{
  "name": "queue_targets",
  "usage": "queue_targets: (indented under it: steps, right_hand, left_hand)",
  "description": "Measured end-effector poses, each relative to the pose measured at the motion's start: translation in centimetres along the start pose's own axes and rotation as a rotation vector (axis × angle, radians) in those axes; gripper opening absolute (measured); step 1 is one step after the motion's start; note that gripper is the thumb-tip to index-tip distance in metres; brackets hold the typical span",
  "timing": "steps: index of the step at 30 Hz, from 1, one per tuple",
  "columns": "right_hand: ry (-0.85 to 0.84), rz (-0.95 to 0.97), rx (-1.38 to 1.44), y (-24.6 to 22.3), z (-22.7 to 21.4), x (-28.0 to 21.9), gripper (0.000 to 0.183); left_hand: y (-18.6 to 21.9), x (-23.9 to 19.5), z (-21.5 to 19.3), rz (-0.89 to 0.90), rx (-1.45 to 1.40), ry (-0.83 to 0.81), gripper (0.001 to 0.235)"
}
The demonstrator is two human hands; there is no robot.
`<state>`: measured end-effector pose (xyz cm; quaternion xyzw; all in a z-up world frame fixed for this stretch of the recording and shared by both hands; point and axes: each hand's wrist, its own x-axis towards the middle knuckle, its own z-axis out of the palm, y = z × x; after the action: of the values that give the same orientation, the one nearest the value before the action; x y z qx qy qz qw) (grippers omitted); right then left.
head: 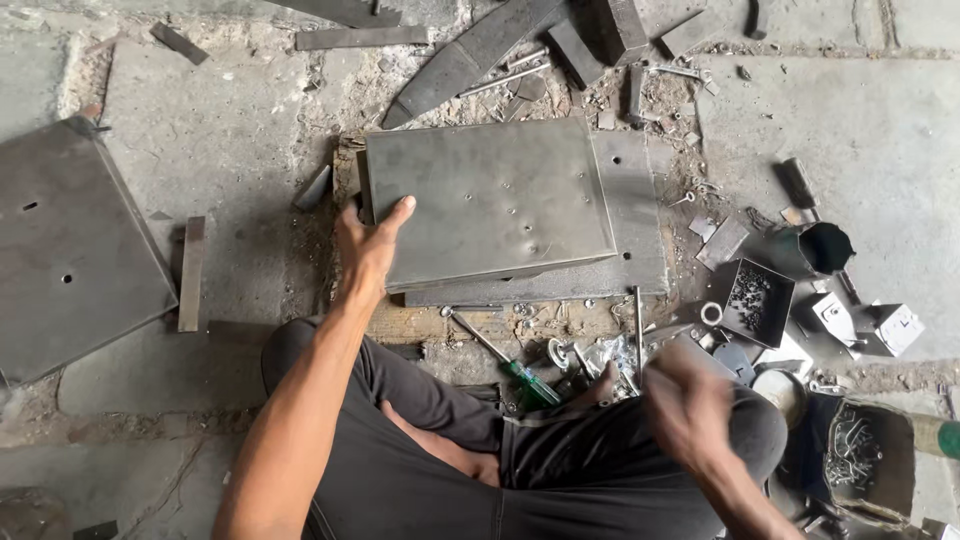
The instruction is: The person assembles a metal enclosure by hammering metal plates together, fitting a small blue component inside the box, and securing it using a small tool and fasteners.
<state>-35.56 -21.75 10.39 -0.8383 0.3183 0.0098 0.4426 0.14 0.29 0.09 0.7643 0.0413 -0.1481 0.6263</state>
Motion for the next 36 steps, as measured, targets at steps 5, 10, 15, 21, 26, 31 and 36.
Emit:
queue_targets:
  steps: [5, 10, 15, 21, 26, 31, 36]
  right_hand:
    - [0.183, -0.242, 0.219, 2.8, -2.5, -0.8, 0.035]
    - [0.185, -0.432, 0.556, 1.6, -2.8, -1.6, 0.031]
    - [-0.152, 0.315, -0.281, 0.4, 0.8, 1.6, 0.03]
    - [0.211, -0.375, 0.621, 0.6, -2.9, -1.8, 0.031]
    - [-0.196, 0.278, -0.217, 1.1, 1.7, 1.3, 0.033]
    - [0.373, 0.056, -0.4, 5.9, -1.6, -2.1, 0.058]
    - [-0.097, 0.355, -0.305, 6.1, -0.1, 1.2, 0.028]
  left_hand:
    - [0.7, -0.8, 0.1, 0.074, 0.041, -0.046, 0.066]
    - [1.4, -0.5, 0.0, -0.026, 0.023, -0.051, 0.071]
    - [1.7, -0.2, 0.3, 0.015, 0.035, -0.06, 0.068]
    - [-0.2, 0.2, 0.2, -0.035, 0.046, -0.047, 0.071]
    - [-0.9, 0.9, 0.3, 0.048, 0.099, 0.05, 0.104]
    - [0.0, 0.1, 0.7, -0.036, 0.107, -0.018, 0.084]
    - [0.3, 0.5, 0.8, -0.075, 0.066, -0.02, 0.095]
